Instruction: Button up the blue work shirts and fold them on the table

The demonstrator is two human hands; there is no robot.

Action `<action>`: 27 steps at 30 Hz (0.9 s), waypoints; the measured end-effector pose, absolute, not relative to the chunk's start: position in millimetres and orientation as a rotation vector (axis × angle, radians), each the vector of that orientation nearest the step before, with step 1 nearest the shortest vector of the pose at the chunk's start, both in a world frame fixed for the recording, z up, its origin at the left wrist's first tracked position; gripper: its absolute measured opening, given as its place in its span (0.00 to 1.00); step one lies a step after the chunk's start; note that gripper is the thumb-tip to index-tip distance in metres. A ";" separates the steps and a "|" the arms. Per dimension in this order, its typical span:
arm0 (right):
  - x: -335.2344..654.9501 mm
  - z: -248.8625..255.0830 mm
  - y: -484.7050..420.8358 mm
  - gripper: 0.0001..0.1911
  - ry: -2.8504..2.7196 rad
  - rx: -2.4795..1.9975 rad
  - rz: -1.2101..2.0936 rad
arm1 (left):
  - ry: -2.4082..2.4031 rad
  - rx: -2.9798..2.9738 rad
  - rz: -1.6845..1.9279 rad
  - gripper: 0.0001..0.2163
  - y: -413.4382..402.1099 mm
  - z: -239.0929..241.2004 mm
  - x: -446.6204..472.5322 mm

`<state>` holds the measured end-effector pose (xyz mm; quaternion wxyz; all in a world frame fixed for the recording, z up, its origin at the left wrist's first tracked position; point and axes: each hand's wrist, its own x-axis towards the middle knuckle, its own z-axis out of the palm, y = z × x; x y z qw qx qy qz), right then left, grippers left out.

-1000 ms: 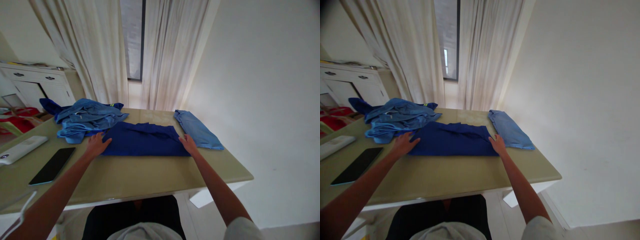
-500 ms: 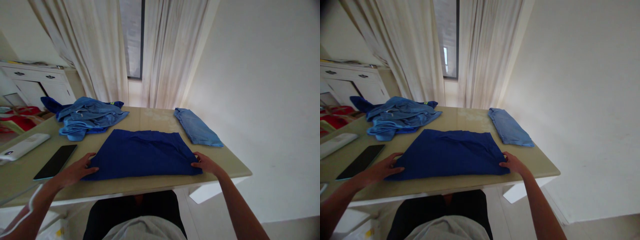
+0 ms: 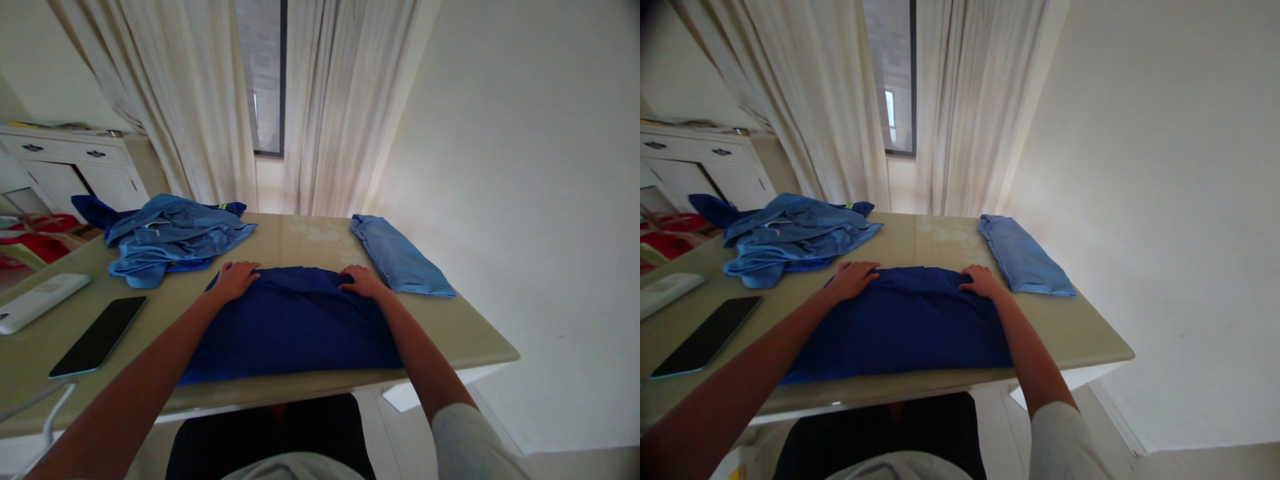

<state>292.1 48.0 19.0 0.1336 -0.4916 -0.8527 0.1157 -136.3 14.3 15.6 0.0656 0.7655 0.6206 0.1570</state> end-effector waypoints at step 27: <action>333.8 -43.6 70.2 0.17 -1.771 -1.708 0.155 | 2.064 2.181 0.487 0.22 55.7 -23.3 -189.1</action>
